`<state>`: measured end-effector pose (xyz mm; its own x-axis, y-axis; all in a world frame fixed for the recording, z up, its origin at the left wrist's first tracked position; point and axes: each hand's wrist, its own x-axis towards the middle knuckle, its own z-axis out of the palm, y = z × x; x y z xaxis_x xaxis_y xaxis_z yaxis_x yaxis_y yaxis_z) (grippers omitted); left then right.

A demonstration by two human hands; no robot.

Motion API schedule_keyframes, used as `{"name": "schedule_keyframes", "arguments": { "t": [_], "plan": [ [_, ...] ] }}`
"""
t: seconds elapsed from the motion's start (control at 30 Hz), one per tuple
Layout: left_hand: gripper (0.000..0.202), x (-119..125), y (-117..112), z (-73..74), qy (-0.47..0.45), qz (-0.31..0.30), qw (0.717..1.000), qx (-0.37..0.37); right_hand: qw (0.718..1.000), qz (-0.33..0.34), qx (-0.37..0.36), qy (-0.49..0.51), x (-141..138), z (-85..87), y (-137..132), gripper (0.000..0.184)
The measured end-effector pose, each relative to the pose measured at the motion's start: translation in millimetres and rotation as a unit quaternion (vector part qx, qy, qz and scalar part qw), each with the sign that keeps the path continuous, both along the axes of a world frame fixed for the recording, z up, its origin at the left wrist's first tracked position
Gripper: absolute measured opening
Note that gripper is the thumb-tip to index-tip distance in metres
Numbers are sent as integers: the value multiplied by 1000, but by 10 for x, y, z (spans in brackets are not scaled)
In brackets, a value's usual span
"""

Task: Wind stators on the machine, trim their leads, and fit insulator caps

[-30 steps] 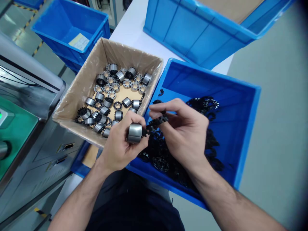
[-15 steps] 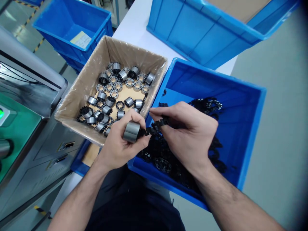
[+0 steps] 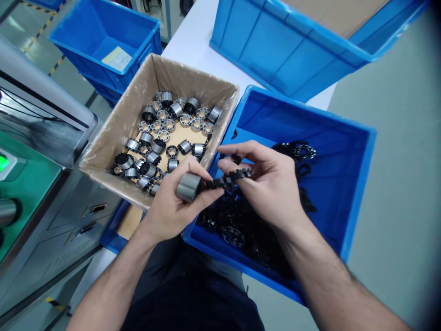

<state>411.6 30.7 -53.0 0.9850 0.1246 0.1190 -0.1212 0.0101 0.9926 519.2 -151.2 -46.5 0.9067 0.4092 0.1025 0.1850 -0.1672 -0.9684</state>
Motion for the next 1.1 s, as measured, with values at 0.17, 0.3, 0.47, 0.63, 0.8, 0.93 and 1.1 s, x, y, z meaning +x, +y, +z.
{"name": "schedule_keyframes", "arguments": {
  "t": [0.17,0.3,0.47,0.63,0.8,0.93,1.1],
  "plan": [
    [34,1,23,-1,11,14,1000,-19,986,82,-32,-144,14,79,-86,39],
    [34,26,-21,60,75,-46,995,47,947,108,-169,-250,71,214,-336,38],
    [35,152,-113,138,124,-102,981,109,912,190,-304,-201,139,299,-606,47],
    [32,188,-112,46,73,-31,997,27,952,268,-139,-41,166,390,-562,52],
    [34,159,-54,-25,5,-18,999,-45,986,156,-43,-48,93,395,-399,23],
    [32,146,-47,-17,-36,-28,997,-62,988,143,36,36,74,383,-314,33],
    [33,63,-83,-20,-71,-16,997,25,900,195,135,366,150,323,-230,45]
  ]
}}
